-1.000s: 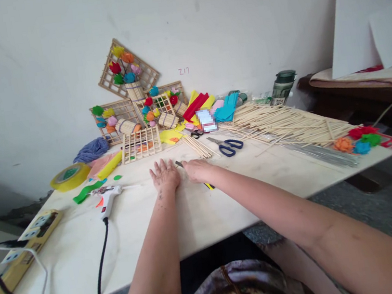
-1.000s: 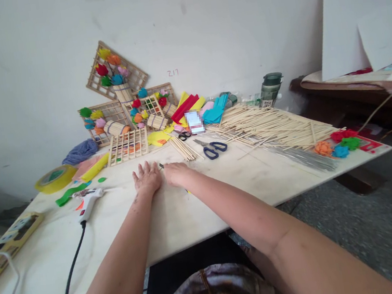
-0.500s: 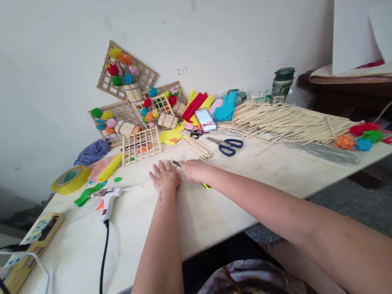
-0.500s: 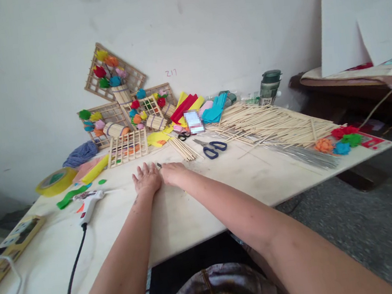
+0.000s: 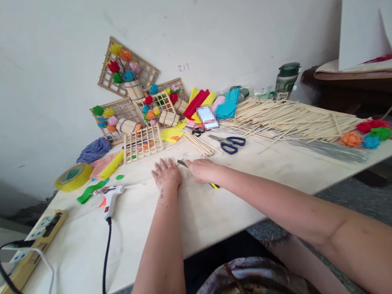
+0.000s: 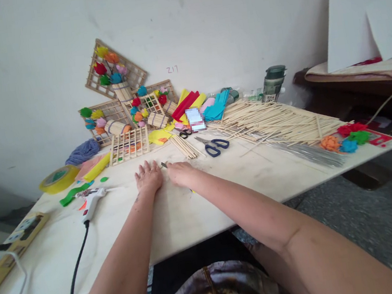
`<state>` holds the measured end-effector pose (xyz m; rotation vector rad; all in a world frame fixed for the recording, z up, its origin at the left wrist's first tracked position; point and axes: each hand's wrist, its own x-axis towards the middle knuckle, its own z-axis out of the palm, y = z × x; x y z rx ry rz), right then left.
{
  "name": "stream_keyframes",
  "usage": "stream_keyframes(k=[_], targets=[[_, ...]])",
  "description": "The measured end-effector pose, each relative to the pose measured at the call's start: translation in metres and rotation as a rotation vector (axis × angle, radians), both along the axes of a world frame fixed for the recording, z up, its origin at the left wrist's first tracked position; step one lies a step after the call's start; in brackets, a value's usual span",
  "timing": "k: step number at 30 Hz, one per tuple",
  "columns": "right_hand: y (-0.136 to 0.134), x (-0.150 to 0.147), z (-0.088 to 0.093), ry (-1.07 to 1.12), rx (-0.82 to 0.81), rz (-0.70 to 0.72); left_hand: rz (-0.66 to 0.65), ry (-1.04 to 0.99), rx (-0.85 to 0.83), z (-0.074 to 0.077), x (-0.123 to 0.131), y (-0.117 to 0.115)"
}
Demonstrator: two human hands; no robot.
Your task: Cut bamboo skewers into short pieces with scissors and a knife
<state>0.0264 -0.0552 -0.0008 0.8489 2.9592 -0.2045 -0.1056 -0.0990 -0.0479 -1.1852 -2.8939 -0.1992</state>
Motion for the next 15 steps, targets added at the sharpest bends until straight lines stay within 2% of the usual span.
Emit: stream_keyframes(k=[15], targets=[[0.0032,-0.0088,0.0032,0.038,0.028,0.049,-0.009,0.046,-0.009,0.0014,0.0008,0.0013]])
